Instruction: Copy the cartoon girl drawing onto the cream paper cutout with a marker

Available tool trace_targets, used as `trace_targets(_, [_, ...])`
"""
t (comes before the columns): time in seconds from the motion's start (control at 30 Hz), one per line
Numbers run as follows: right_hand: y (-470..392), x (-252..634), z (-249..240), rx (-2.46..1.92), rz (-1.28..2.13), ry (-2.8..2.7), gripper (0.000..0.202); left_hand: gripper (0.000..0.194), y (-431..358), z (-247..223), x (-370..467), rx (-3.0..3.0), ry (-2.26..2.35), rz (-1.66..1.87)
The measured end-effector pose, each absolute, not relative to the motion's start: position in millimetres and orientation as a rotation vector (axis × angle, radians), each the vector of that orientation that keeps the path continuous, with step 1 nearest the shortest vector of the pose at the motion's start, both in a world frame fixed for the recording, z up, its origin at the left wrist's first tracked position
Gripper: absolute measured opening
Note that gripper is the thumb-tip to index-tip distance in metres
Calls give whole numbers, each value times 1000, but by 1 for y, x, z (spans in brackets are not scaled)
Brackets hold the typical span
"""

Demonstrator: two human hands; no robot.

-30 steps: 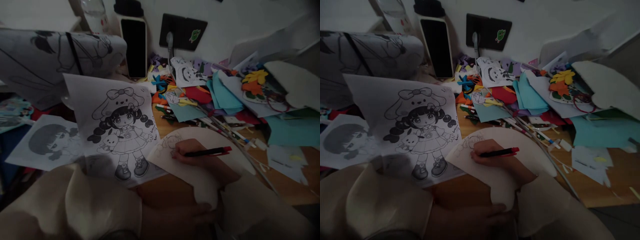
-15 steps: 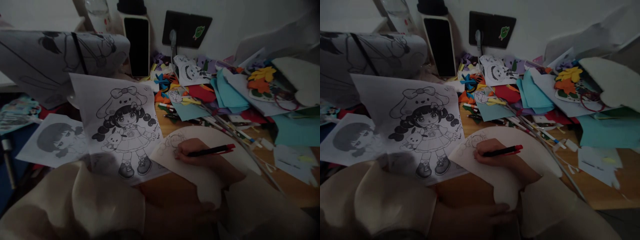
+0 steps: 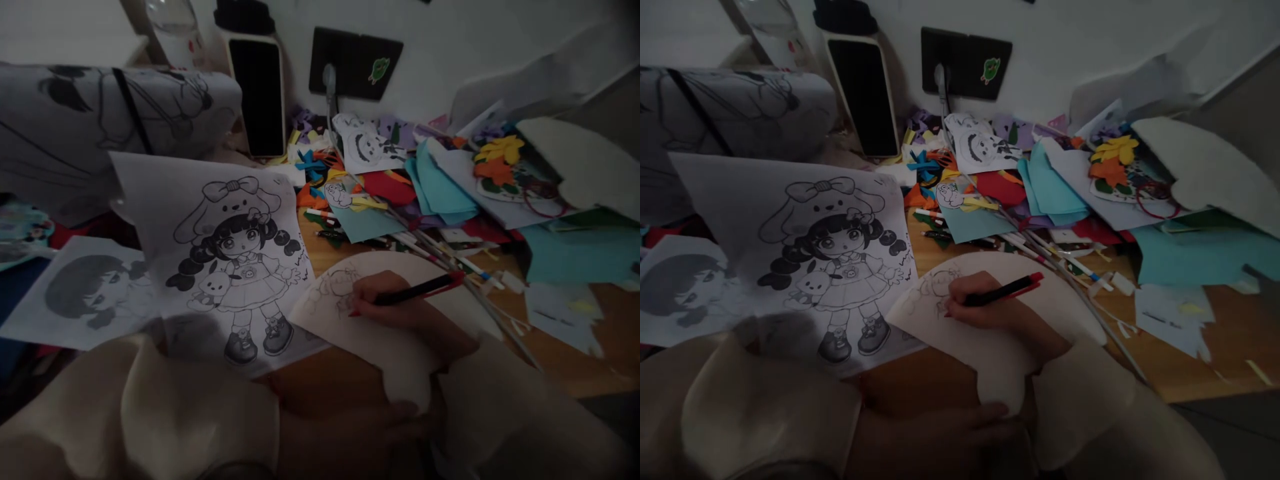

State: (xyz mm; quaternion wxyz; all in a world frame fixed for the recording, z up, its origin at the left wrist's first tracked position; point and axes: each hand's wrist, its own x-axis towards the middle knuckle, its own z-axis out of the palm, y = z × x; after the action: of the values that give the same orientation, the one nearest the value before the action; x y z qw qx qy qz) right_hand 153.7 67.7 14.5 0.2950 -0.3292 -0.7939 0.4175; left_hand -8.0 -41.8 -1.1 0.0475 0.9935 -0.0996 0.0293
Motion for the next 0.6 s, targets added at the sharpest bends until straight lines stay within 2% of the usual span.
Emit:
trace_targets(0.3, [76,179,7,-976,1113,-2092,35,9,-44,-11,-7,3038,-276,190])
trace_targets(0.6, [77,172,6,-879,1047,-2158,38,9,-47,-16,-7,3029,-308,189])
